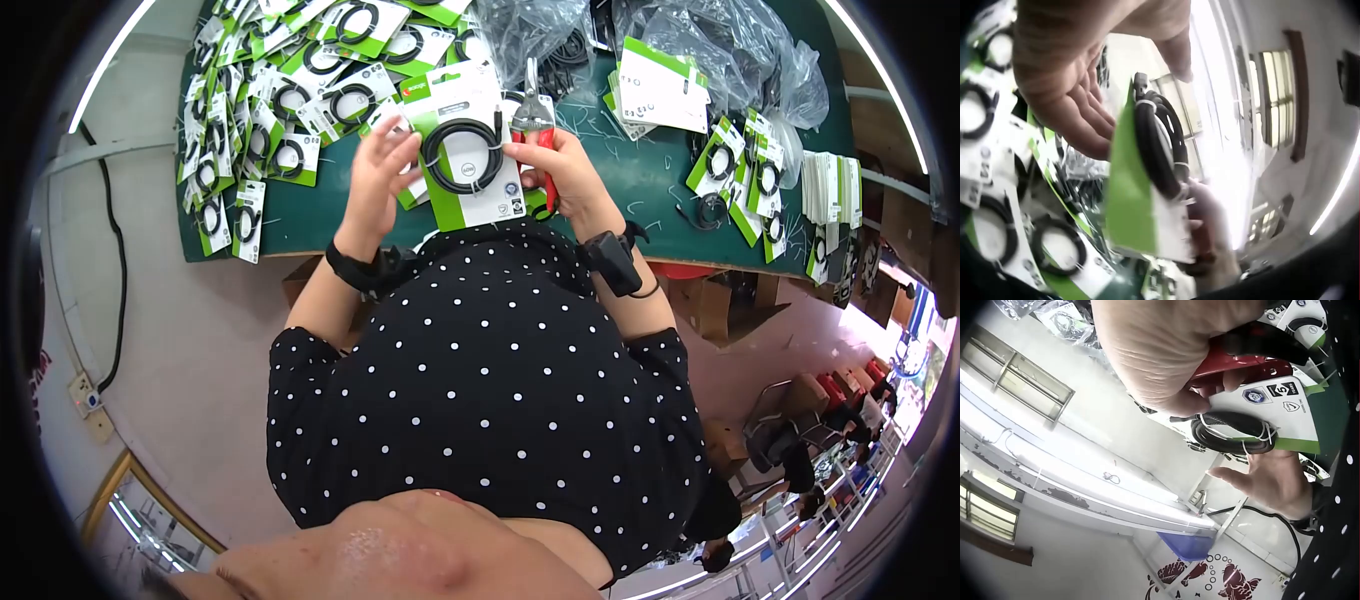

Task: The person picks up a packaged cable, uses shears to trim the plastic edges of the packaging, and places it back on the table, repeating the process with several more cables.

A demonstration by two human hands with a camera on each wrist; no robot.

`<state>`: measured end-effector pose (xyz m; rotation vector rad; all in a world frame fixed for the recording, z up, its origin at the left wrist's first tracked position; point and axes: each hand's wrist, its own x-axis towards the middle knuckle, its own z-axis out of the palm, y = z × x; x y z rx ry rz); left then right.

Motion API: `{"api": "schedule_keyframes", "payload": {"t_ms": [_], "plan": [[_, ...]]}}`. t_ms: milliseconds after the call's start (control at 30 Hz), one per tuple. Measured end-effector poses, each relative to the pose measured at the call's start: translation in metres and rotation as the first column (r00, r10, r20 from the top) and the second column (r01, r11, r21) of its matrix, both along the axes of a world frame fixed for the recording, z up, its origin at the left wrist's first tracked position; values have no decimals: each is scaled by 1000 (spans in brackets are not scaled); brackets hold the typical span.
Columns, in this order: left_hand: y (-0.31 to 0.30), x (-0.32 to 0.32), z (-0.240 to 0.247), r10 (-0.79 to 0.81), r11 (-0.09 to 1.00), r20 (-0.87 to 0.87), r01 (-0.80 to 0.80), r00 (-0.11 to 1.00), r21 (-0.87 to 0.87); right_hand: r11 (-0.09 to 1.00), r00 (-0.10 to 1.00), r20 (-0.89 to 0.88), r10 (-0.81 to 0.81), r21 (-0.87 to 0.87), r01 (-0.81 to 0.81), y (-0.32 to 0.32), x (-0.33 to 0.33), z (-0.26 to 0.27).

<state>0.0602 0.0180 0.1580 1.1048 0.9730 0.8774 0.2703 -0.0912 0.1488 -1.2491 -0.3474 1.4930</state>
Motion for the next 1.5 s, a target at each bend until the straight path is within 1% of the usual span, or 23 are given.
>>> {"api": "schedule_keyframes", "payload": {"t_ms": [33,67,100,133,167,233,267,500,533,633,667,767,967,1067,1167,1233,1267,1300,1333,1367,1433,1467,1500], "plan": [[4,0,-1,-101,958,110,126,989,-258,1000,1000,-5,-1,-3,1,-1,-4,4],[9,1,-3,-164,837,241,264,957,-479,999,1000,9,-19,-27,20,2,-10,12],[11,1,-3,-186,650,382,405,905,-643,998,999,27,-37,-47,39,6,-16,20],[10,3,-4,-188,651,383,407,904,-640,996,997,47,-56,-66,59,8,-21,24],[6,7,-4,-188,709,354,377,916,-596,996,997,49,-58,-64,61,7,-23,23],[-1,14,-6,-184,806,296,317,937,-501,1000,981,196,10,2,-10,4,-25,16],[-3,15,-7,-190,801,296,323,936,-505,999,963,267,38,27,-47,1,-25,14],[-11,19,-2,-133,857,325,274,936,-437,998,964,265,-26,57,11,1,-27,11],[-11,18,1,-136,857,324,275,936,-436,998,962,270,-39,63,23,1,-27,11],[-12,12,12,-209,737,368,393,906,-550,996,963,262,-58,83,37,1,-23,10],[-12,10,8,-209,737,367,392,907,-551,995,964,258,-65,90,43,1,-21,10],[-14,5,-5,-409,800,256,479,876,-362,991,967,243,-79,128,49,0,-18,7],[-15,3,-2,-422,763,339,532,841,-368,986,960,268,-84,164,40,0,-18,3],[-17,4,0,-419,756,337,529,843,-385,995,929,360,-83,80,58,1,-18,-2],[-20,7,2,-315,723,361,468,878,-509,995,891,451,-44,101,-2,0,-12,-9],[-16,6,-2,-266,727,377,441,887,-526,993,868,496,-26,113,-35,-3,-6,-9],[-13,4,-5,-216,729,390,413,895,-545,978,674,737,-56,175,-110,-7,-1,-5],[-10,3,-7,-166,731,401,385,901,-564,957,418,902,-112,211,-200,-10,3,1],[-7,1,-8,-164,734,398,381,903,-562,931,126,974,-187,217,-295,-12,4,6],[-6,-1,-10,-151,769,373,345,916,-538,929,130,974,-187,218,-298,-14,2,14],[-5,-4,-11,-123,831,323,275,938,-483,918,-84,989,-124,82,-387,-22,-4,33],[-5,-4,-10,-123,832,321,274,939,-483,908,-194,976,-98,8,-418,-25,-7,37],[-7,-2,-8,-104,861,303,238,947,-450,908,-193,976,-99,9,-418,-27,-8,38]]}}
